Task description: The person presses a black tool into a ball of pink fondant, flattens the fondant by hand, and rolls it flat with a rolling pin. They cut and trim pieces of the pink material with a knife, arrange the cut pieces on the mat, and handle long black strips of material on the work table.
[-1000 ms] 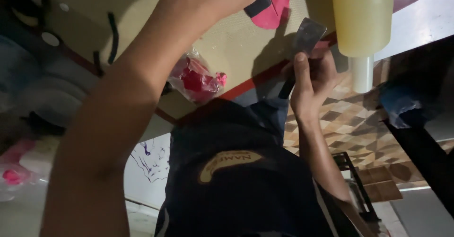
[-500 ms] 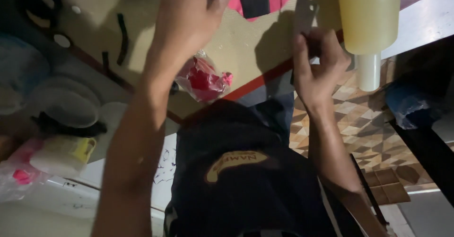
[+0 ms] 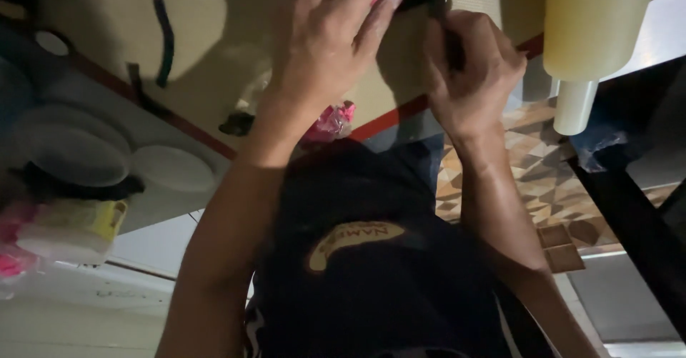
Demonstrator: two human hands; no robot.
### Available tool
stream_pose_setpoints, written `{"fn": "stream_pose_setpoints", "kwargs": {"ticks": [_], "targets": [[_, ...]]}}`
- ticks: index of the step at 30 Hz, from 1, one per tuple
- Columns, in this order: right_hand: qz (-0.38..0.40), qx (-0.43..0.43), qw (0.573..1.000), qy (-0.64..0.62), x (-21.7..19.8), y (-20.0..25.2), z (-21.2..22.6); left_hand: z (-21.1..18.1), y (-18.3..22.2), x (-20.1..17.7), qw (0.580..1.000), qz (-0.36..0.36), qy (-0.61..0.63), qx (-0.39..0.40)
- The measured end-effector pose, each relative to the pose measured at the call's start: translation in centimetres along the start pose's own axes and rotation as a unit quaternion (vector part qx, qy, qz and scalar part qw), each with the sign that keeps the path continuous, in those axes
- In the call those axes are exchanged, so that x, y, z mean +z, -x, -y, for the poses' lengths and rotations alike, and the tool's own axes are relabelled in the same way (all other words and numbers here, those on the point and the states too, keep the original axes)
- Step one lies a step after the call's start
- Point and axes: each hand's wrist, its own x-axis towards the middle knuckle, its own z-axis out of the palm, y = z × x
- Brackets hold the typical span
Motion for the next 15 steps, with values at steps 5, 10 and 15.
{"fn": "stream_pose_setpoints", "kwargs": {"ticks": [5,10,15], "targets": [[-0.011,-0.007,1.000,0.012,0.0,0.1,0.2,-0.4,-0.7,0.4,0.999,-0.012,0.019,0.026],[0.002,-0.008,1.000,0.019,-0.2,-0.1,0.3,0.2,-0.4,1.2,0.999,-0.016,0.043,0.013],[0.011,-0.032,0.999,0.033,-0.3,-0.3,0.7,0.0,-0.6,1.1,0.998,0.001,0.063,-0.014]]}}
